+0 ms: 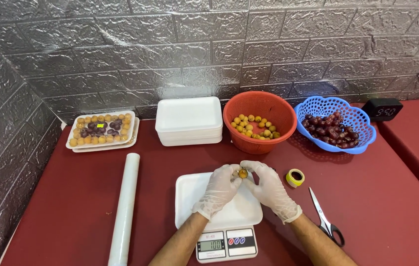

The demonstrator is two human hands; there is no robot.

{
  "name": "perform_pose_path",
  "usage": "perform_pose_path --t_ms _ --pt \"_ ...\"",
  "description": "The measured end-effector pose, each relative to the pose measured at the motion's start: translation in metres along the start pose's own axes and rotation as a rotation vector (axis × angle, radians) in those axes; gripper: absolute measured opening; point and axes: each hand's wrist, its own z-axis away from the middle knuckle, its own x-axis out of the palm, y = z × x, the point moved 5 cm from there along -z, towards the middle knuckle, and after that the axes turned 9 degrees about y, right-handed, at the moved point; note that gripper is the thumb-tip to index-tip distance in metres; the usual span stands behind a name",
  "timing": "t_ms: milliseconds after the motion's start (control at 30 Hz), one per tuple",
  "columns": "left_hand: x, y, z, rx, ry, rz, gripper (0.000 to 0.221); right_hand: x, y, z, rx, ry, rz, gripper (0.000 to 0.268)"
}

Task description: A person wearing gloves picks individual fruits from a basket and carefully places them onto a white tray on a digital scale to weigh them.

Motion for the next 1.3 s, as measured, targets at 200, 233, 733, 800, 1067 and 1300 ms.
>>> perform_pose_path --t_ms 200,233,733,800,1067,1300 --pt "-0.022 0.032 -0.020 -0.005 -0.056 0.008 0.030 -0.023 -0.025 -0.014 -0.058 0.040 -0.141 0.050" --pt "-0.019 0.030 -0.023 0.000 -0.057 0.006 0.030 -0.025 -0.025 -0.015 -0.058 0.045 -0.142 0.050" --pt "0.005 0.007 -0.010 -0.015 -0.185 -0.114 0.029 -0.010 0.004 -0.011 -0.130 -0.114 0.059 0.049" --pt "0.004 0.008 -0.007 -0.005 -0.188 -0.117 0.029 -0.009 0.004 -0.010 -0.146 -0.102 0.055 0.049" --pt "-0.022 0.011 0.010 0.109 -0.105 -0.110 0.024 0.008 -0.004 -0.006 -0.181 -0.119 0.099 0.044" --pt "-0.024 -0.029 0.019 0.091 -0.056 -0.221 0.034 0.030 -0.007 -0.011 -0.325 -0.123 0.118 0.049"
